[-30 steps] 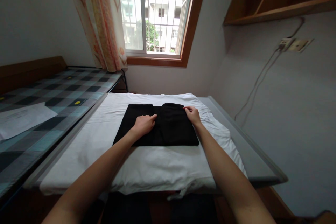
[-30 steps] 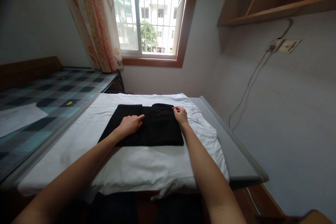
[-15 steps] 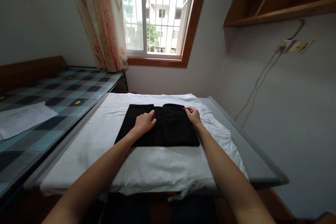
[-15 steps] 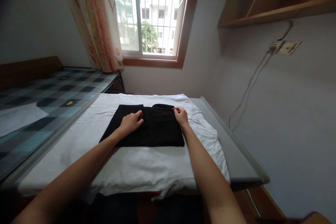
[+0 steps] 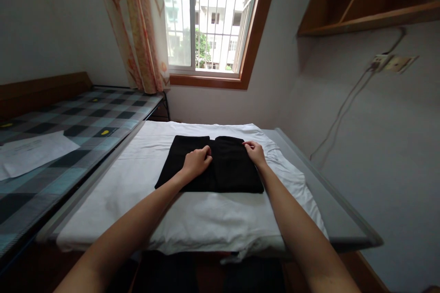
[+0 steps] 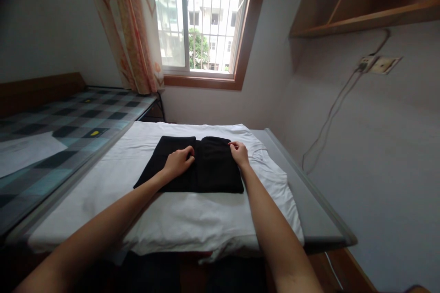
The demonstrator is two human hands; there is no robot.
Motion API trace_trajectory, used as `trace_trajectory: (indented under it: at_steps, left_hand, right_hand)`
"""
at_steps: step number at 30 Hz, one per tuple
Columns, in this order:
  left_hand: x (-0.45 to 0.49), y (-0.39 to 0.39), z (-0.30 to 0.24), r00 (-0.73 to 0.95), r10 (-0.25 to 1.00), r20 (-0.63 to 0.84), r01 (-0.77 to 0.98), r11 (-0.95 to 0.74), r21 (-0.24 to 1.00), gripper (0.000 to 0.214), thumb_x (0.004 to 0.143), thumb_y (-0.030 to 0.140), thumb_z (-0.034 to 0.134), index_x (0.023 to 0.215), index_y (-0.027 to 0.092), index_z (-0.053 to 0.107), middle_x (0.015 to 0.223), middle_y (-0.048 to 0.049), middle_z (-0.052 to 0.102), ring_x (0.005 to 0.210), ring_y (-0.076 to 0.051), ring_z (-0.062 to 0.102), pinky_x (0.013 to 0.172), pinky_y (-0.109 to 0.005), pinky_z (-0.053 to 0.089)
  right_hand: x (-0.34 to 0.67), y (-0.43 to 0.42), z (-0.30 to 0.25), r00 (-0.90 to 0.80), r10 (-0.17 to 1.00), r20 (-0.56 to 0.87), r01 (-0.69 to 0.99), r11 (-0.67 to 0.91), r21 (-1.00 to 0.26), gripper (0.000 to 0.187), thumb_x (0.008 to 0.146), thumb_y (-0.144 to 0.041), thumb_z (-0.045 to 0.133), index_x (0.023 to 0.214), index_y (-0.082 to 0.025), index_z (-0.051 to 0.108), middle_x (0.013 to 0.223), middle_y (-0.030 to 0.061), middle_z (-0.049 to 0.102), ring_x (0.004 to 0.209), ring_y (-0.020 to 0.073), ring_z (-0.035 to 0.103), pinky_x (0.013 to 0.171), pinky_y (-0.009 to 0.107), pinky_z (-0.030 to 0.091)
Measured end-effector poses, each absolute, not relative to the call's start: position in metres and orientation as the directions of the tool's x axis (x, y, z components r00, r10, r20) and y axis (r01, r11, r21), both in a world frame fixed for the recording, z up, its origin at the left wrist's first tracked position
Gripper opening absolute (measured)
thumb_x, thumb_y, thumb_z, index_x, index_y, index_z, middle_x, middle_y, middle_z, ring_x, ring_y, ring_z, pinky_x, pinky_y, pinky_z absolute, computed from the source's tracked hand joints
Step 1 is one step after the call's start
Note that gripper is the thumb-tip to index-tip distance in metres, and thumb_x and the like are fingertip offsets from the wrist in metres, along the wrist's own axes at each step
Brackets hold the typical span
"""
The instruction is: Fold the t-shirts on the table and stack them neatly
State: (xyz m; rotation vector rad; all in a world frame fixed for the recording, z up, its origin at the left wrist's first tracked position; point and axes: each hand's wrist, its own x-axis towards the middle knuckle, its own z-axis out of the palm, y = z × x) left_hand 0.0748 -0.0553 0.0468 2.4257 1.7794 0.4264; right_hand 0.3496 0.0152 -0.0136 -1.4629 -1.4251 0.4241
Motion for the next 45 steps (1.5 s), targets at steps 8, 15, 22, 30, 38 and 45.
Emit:
trace_trajectory:
  at_steps: [8,15,22,30,38,45]
  left_hand:
    - [0.083,-0.058,0.041,0.274,0.946,0.171,0.936,-0.303,0.18,0.021,0.092,0.036,0.047,0.105,0.025,0.06,0.099,-0.0052,0.07,0.089,-0.024,0.068,0.074,-0.031,0.046]
    - [0.084,-0.082,0.049,0.743,0.582,0.331,0.554,-0.812,0.183,0.036,0.092,0.053,0.048,0.107,0.023,0.062,0.099,-0.0043,0.063,0.084,-0.019,0.064,0.073,-0.028,0.046]
    - [0.086,-0.092,0.048,0.849,0.39,0.356,0.352,-0.921,0.169,0.03,0.082,0.039,0.066,0.106,0.02,0.066,0.097,-0.0054,0.061,0.091,-0.02,0.06,0.087,-0.033,0.046]
    - [0.079,-0.091,0.046,0.838,0.404,0.367,0.314,-0.907,0.28,0.032,0.074,0.016,0.062,0.105,0.02,0.067,0.097,-0.0042,0.062,0.09,-0.019,0.057,0.087,-0.031,0.046]
    - [0.08,-0.087,0.044,0.847,0.354,0.396,0.303,-0.935,0.186,0.02,0.076,0.015,0.058,0.093,0.019,0.068,0.085,-0.0039,0.06,0.079,-0.017,0.057,0.075,-0.03,0.045]
    - [0.076,-0.089,0.05,0.851,0.387,0.355,0.337,-0.921,0.196,0.014,0.073,0.016,0.059,0.084,0.019,0.067,0.082,-0.0035,0.061,0.077,-0.018,0.058,0.073,-0.03,0.044]
  right_hand:
    - [0.348,0.016,-0.013,0.257,0.897,0.361,0.535,0.179,-0.826,0.023,0.075,-0.029,0.051,0.08,-0.018,0.071,0.086,0.0063,0.071,0.079,0.0203,0.066,0.081,0.037,0.052]
    - [0.346,0.008,-0.009,0.215,0.895,0.391,0.639,0.173,-0.749,0.026,0.079,-0.027,0.049,0.086,-0.017,0.071,0.092,0.0081,0.066,0.077,0.0187,0.063,0.084,0.037,0.051]
    - [0.318,0.015,0.03,0.009,0.868,0.496,0.87,0.237,-0.431,0.03,0.083,-0.029,0.053,0.106,-0.019,0.071,0.109,0.0113,0.06,0.104,0.0257,0.058,0.097,0.04,0.044]
    - [0.26,0.051,0.047,-0.143,0.985,0.101,0.951,0.165,-0.263,0.04,0.098,-0.039,0.036,0.123,-0.021,0.062,0.129,0.0136,0.059,0.117,0.0285,0.055,0.095,0.043,0.042]
    - [0.244,0.055,0.034,-0.079,0.989,0.129,0.97,0.106,-0.219,0.037,0.1,-0.039,0.032,0.119,-0.02,0.057,0.125,0.0144,0.06,0.116,0.0288,0.053,0.094,0.045,0.039]
    - [0.234,0.056,0.039,-0.112,0.989,0.099,0.978,0.128,-0.168,0.036,0.099,-0.041,0.034,0.119,-0.021,0.057,0.124,0.0145,0.059,0.115,0.028,0.053,0.093,0.043,0.038]
